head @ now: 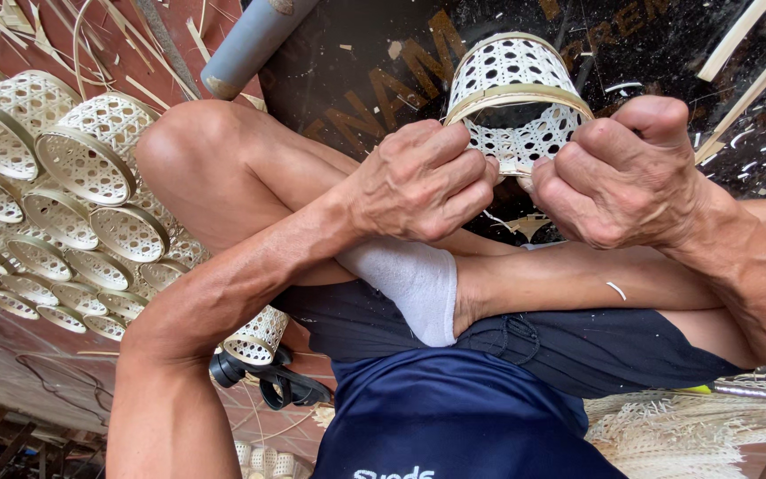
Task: The person sits on the floor and assembles woven bamboo basket bodies. They wrap a perforated woven lattice sheet into a cylinder, fit and press thin bamboo rim rings onto the top and bottom edges, use a gray plastic pipe as a form to shape the lattice, and use pliers to trim and secure a bamboo strip before pressing the rim onto a basket.
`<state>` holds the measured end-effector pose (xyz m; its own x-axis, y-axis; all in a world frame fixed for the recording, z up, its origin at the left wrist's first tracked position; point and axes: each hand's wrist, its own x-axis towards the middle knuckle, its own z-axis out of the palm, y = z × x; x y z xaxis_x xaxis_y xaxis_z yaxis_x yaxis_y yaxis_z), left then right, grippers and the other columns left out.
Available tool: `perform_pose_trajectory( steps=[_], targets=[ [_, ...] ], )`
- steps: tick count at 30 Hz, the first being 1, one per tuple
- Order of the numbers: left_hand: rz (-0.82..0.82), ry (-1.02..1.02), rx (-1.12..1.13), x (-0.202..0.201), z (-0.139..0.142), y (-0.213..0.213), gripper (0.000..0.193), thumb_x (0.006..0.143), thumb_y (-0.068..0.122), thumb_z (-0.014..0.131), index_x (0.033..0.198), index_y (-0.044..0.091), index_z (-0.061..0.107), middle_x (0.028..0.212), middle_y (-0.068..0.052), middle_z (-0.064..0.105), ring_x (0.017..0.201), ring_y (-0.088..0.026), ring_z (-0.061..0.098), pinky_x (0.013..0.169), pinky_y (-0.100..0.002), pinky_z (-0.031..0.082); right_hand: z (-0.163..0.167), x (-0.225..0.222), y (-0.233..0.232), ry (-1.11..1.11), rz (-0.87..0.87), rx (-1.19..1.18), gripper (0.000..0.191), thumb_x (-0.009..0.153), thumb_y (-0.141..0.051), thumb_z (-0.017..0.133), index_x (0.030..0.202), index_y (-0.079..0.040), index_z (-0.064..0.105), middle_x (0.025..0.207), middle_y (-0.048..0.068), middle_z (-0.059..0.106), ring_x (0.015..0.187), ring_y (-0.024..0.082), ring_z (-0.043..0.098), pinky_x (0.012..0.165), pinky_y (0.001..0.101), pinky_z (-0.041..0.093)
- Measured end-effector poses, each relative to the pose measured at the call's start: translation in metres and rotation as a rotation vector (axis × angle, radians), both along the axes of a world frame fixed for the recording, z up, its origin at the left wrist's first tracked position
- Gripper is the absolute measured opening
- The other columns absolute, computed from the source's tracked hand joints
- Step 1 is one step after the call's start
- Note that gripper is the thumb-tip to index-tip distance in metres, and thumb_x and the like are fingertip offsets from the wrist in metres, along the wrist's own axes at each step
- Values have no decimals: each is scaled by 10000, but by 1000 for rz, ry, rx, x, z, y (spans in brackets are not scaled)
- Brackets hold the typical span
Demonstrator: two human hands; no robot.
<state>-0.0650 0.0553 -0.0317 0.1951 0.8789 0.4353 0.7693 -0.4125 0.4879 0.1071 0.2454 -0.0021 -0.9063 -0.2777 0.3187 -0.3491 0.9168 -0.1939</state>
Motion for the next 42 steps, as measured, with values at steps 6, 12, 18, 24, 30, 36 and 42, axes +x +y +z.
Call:
perform_pose_trajectory(
  steps=[6, 12, 18, 24, 30, 36, 42],
  targets=[
    [36, -5, -6, 2, 1, 0, 193, 856, 110, 684, 1001, -9, 639, 868, -26, 522, 823, -175, 530, 615, -297, 455, 0, -1, 0, 9, -22, 16, 105, 665, -159, 767, 714, -137, 677, 611, -65, 463, 659, 145, 514, 755, 353, 315],
    [86, 6, 30, 5, 1, 1, 148, 877, 62, 710, 984, -14, 641, 843, -20, 510, 776, -154, 516, 588, -285, 439, -1, 0, -1, 6, -58, 4, 118, 690, -131, 770, 690, -140, 652, 605, -58, 467, 624, 150, 497, 747, 358, 315],
    [93, -2, 17, 6, 2, 1, 147, 863, 51, 706, 975, -10, 634, 849, -26, 516, 776, -158, 521, 597, -288, 450, 0, -1, 0, 11, -61, -1, 118, 715, -129, 788, 700, -131, 671, 595, -61, 461, 622, 142, 499, 761, 359, 321],
    [103, -15, -8, 7, 4, 2, 185, 884, 122, 714, 978, -16, 635, 840, -35, 514, 767, -172, 527, 591, -299, 453, 2, -4, 0, 43, -58, -7, 123, 696, -104, 781, 690, -127, 661, 595, -68, 472, 621, 146, 502, 760, 357, 324],
    [98, 7, -19, 8, 6, 3, 200, 865, 123, 715, 989, -14, 639, 853, -39, 526, 766, -171, 525, 604, -298, 451, 5, -4, 1, 35, -68, -16, 115, 740, -87, 797, 714, -113, 688, 592, -68, 473, 636, 146, 520, 764, 357, 351],
    [103, 27, -34, 9, 7, 3, 200, 883, 128, 703, 1010, -15, 642, 857, -39, 534, 778, -175, 535, 612, -303, 452, 8, -7, 4, 25, -34, -42, 87, 744, -85, 789, 743, -106, 705, 608, -71, 486, 657, 145, 535, 766, 348, 359],
    [170, 81, -88, 17, 12, 2, 369, 961, 165, 642, 1263, -46, 652, 892, -34, 524, 811, -168, 523, 621, -304, 444, 6, -4, 8, 0, 20, -73, 171, 642, -132, 739, 793, -58, 710, 643, -45, 492, 733, 167, 567, 791, 357, 383]
  ],
)
